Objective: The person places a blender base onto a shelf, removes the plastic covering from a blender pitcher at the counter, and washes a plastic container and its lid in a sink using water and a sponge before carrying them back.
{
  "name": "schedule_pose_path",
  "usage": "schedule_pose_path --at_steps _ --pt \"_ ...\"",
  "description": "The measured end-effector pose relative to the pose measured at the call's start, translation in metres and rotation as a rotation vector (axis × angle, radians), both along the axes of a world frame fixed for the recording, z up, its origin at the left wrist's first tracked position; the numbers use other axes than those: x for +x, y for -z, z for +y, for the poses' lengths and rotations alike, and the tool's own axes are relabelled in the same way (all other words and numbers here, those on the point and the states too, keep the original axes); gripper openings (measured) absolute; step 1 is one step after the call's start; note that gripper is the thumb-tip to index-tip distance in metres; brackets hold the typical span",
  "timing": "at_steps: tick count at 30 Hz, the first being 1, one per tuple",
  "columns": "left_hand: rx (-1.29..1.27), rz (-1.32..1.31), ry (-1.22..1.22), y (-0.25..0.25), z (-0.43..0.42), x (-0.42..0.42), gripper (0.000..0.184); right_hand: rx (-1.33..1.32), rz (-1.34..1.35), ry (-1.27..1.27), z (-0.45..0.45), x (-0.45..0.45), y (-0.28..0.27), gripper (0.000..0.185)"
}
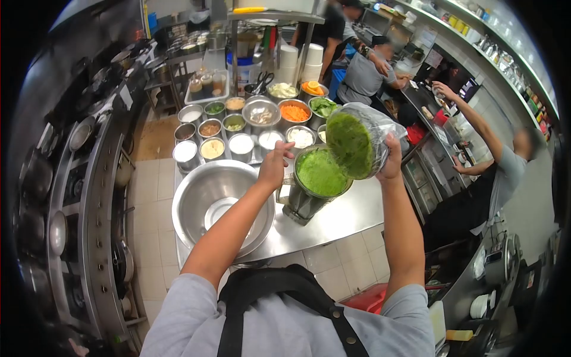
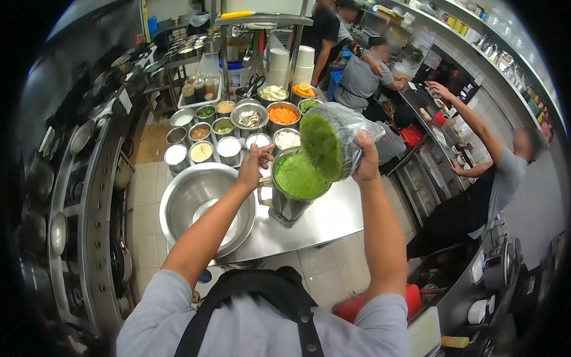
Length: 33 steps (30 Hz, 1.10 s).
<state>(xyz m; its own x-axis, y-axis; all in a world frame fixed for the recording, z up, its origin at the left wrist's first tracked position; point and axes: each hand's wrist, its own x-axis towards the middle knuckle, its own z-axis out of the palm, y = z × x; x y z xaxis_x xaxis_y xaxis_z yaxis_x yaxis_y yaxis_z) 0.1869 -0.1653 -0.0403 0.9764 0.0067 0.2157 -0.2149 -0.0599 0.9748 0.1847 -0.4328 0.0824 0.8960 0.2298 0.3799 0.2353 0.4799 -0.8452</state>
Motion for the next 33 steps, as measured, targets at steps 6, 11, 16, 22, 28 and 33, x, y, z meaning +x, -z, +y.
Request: schedule_pose_path --at_steps 6,11,16,22,28,33 --pt "-0.094 -0.049 -0.031 -0.034 0.002 -0.006 0.062 0.402 0.054 0.114 0.011 -0.015 -0.006 0.054" --pt "-0.265 -0.060 0.101 -0.075 -0.012 -0.036 0.044 0.670 0.050 0.114 0.022 -0.046 -0.006 0.053" --pt "-0.373 0.027 0.558 -0.087 -0.055 -0.107 0.051 0.799 0.000 0.197 0.021 -0.117 0.019 0.059" --pt "-0.675 0.360 0.948 -0.058 -0.083 -0.143 0.070 0.727 0.119 0.298 0.041 -0.187 0.067 0.062" --pt "-0.490 0.868 0.861 -0.011 -0.105 -0.131 0.063 0.783 0.273 0.371 0.026 -0.208 0.118 0.061" --pt "-0.485 0.893 0.719 -0.001 -0.136 -0.125 0.027 0.649 0.389 0.357 -0.007 -0.213 0.150 0.057"
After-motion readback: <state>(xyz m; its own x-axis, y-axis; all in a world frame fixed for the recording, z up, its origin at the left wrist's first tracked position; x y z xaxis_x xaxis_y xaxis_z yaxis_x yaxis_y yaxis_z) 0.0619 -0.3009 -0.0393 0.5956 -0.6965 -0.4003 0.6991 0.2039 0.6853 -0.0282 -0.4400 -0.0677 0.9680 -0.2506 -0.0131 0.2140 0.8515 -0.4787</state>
